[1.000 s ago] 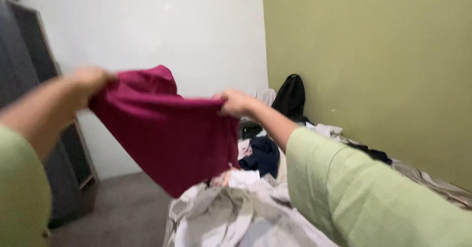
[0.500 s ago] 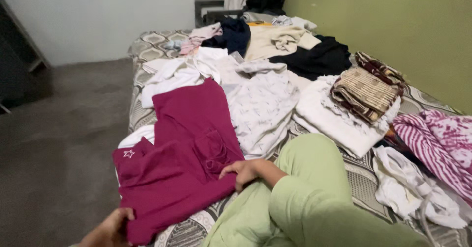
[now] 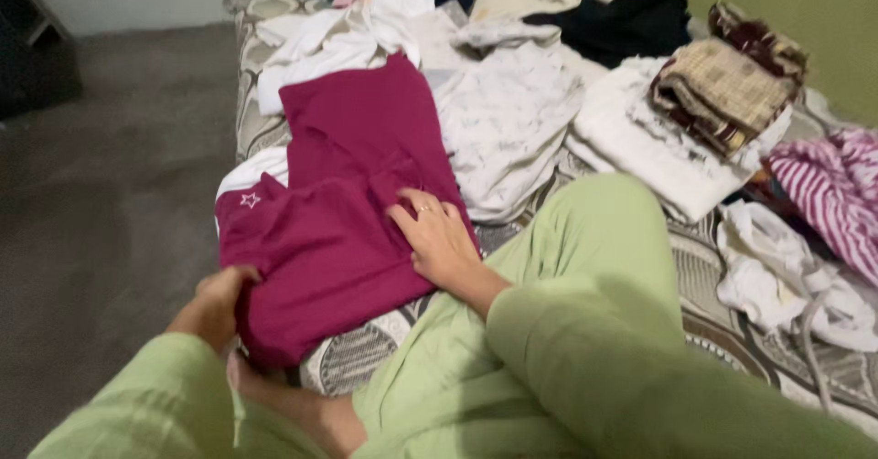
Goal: The person folds a white shirt, a dark blue garment, and a maroon shirt by hand on a bed, then places the folded items into a wardrobe shelf.
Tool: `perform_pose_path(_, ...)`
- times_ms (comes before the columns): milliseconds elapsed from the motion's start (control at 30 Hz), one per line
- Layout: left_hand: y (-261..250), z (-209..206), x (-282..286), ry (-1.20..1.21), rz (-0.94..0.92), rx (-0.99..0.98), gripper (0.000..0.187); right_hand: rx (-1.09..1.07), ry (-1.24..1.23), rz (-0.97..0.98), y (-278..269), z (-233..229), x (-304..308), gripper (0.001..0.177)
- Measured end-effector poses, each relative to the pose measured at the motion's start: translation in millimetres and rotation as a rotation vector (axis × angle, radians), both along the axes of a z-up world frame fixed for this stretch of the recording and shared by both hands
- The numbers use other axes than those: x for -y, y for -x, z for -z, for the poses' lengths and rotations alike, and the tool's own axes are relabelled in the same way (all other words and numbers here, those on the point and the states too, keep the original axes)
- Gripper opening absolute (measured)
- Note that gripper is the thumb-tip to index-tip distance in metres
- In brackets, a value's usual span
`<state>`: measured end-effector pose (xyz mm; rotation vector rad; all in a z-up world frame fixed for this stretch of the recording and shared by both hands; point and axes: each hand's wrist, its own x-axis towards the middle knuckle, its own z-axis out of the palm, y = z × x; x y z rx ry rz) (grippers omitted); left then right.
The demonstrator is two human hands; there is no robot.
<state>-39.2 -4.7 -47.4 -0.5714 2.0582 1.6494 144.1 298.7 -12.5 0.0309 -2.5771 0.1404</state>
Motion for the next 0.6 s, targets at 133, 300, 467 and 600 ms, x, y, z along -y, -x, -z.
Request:
perform_pose_path(133,-22,-47,-14,-0.454,0.012,0.098,0.071,0.163,0.261,0.011,3,-13,0,0.084)
perform_pose_path(300,-79,-136,-32,-0.378,0.041,0.122,0.078,0.315,0.425,0.239,2,-33,-2,0.099)
perform_pose_path(467,-64,-162,-48,-0.496,0.302,0.051,0.072,0.403,0.519,0.227,45,-13,-33,0.098)
perform_pose_path(600,-45,-190,-48,-0.757,0.604,-0.012,0.069,0.312,0.917,-0.072,72,-3,-83,0.055)
